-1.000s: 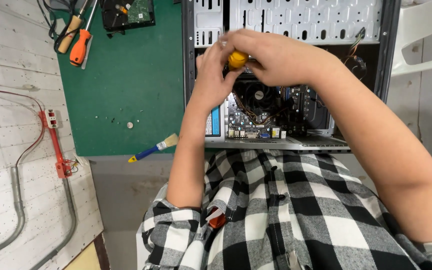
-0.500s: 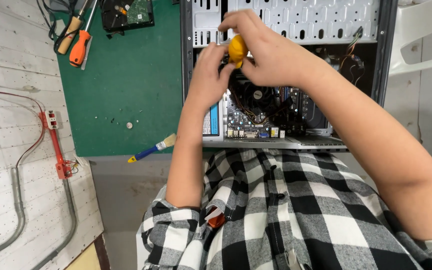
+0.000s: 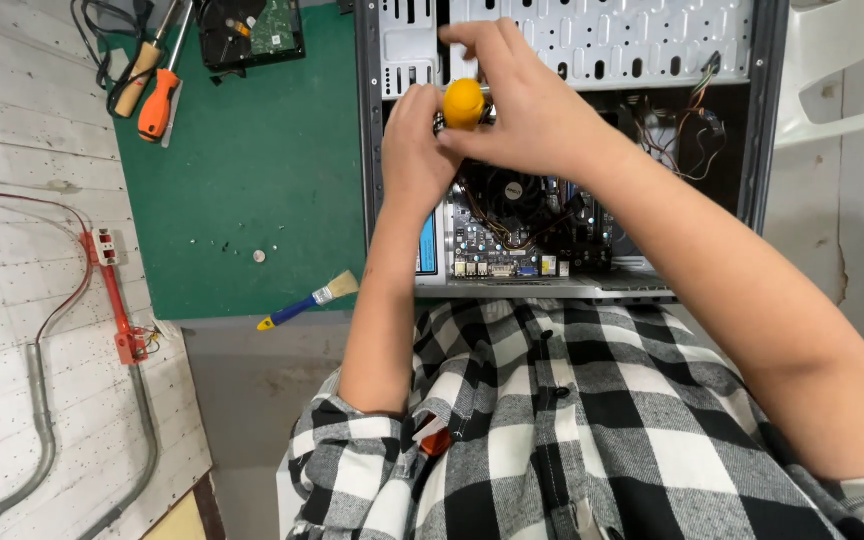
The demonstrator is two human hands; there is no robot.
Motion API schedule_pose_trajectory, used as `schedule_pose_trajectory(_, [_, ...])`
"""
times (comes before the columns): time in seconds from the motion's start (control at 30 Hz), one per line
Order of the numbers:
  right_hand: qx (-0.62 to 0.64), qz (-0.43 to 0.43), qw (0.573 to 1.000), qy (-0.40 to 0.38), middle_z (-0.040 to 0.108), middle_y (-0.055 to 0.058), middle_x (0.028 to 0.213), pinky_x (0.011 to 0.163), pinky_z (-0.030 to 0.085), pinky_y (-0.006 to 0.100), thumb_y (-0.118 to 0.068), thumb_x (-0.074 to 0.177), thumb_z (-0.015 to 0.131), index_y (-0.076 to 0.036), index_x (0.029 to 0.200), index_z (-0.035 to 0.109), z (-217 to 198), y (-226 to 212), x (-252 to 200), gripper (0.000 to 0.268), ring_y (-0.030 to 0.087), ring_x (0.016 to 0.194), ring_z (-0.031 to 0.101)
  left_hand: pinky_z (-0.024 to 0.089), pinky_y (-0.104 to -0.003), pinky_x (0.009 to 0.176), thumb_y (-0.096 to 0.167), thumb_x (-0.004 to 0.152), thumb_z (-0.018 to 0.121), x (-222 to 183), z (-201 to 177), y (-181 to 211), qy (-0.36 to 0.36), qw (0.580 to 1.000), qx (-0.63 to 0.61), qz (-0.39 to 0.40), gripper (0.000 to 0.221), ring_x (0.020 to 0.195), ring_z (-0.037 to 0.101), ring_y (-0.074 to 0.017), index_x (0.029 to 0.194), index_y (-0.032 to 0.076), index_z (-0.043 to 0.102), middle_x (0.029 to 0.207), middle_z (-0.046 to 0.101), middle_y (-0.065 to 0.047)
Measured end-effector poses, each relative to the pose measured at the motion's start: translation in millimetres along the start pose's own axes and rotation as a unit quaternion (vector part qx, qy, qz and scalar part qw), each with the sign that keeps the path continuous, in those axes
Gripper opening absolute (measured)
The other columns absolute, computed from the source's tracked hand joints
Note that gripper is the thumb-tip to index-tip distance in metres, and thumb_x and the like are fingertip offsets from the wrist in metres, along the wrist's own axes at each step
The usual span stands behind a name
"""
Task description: Installing a hard disk drive into a computer case using a screwdriver to fasten it.
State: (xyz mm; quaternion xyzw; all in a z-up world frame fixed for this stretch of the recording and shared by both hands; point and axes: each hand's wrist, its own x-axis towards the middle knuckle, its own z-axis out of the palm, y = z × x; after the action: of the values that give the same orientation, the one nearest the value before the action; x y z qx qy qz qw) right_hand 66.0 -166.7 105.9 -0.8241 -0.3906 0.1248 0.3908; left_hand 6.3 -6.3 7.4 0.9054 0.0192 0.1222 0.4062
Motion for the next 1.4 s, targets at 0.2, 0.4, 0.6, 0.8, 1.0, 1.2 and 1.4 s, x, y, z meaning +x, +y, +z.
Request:
schedule_pose_trajectory(0.2, [0.046,-0.015,0.999,0.003,0.062,0.020,0.131,0.099,0.050,0.044,0.004,0.089,0.072,0.001,0.134,0.048,7.8,11.6,5.5,0.051,0.035,0.118,0.062,0.048,-0.039,0.086,0.023,0.085,0.078,0.4,16.3,-9.3,-0.028,0.996,0.070,-0.037,0.044,0.102,0.051,-0.0287,0.115,0.004,0.053,0.111,0.054,-0.011])
schedule_pose_trajectory(0.4, [0.000,0.022,0.994,-0.107,0.028,0.023,0.166,0.118,0.031,0.052,-0.001,0.094,0.060,-0.006,0.158,0.024,-13.2,-4.5,6.5,0.074,0.039,0.152,0.031,0.044,-0.044,0.080,0.009,0.095,0.060,-6.0,25.5,-27.3,0.001,0.998,-0.065,0.016,0.012,0.094,0.051,-0.0336,0.102,0.003,0.052,0.100,0.048,-0.016])
schedule_pose_trajectory(0.6, [0.006,-0.005,0.998,-0.066,0.059,0.020,0.136,0.091,0.048,0.047,0.005,0.092,0.060,0.000,0.142,0.045,-2.1,-2.9,5.3,0.053,0.037,0.119,0.059,0.043,-0.041,0.070,0.015,0.083,0.074,-7.8,32.2,-21.9,0.066,0.997,0.026,-0.021,0.031,0.090,0.049,-0.0303,0.092,0.005,0.046,0.097,0.049,-0.011])
schedule_pose_trajectory(0.8, [0.061,-0.033,0.997,-0.019,0.047,0.016,0.121,0.084,0.049,0.034,0.007,0.085,0.060,-0.002,0.131,0.049,0.0,7.2,1.9,0.048,0.026,0.100,0.054,0.049,-0.035,0.087,-0.006,0.098,0.052,-5.3,5.4,-2.6,-0.111,0.978,-0.177,-0.013,0.016,0.100,0.050,-0.0237,0.112,0.001,0.051,0.109,0.040,-0.012])
schedule_pose_trajectory(1.0, [0.002,0.016,1.000,0.018,0.049,0.010,0.104,0.070,0.048,0.034,-0.013,0.086,0.087,-0.006,0.106,0.048,-0.6,11.0,3.4,0.045,0.024,0.088,0.049,0.048,-0.034,0.074,0.013,0.095,0.070,-7.8,11.2,-3.8,-0.017,0.993,-0.116,-0.020,0.026,0.091,0.055,-0.0241,0.116,0.008,0.056,0.104,0.046,-0.009])
schedule_pose_trajectory(1.2, [-0.041,-0.013,0.998,0.036,0.052,0.014,0.113,0.075,0.048,0.041,-0.013,0.090,0.085,-0.002,0.125,0.048,6.3,4.9,1.0,0.052,0.027,0.096,0.056,0.039,-0.034,0.064,0.005,0.091,0.068,-8.0,23.4,-19.0,0.044,0.994,-0.097,0.020,0.016,0.078,0.047,-0.0227,0.093,0.004,0.051,0.094,0.043,-0.008])
schedule_pose_trajectory(1.4, [-0.030,0.069,0.997,0.001,0.055,0.011,0.099,0.067,0.043,0.040,-0.030,0.083,0.091,-0.006,0.103,0.048,12.3,-2.5,2.1,0.054,0.028,0.082,0.053,0.031,-0.039,0.057,0.042,0.088,0.076,-6.7,23.4,-18.1,0.086,0.996,0.033,-0.013,0.054,0.077,0.040,-0.0233,0.084,0.009,0.034,0.089,0.042,-0.006])
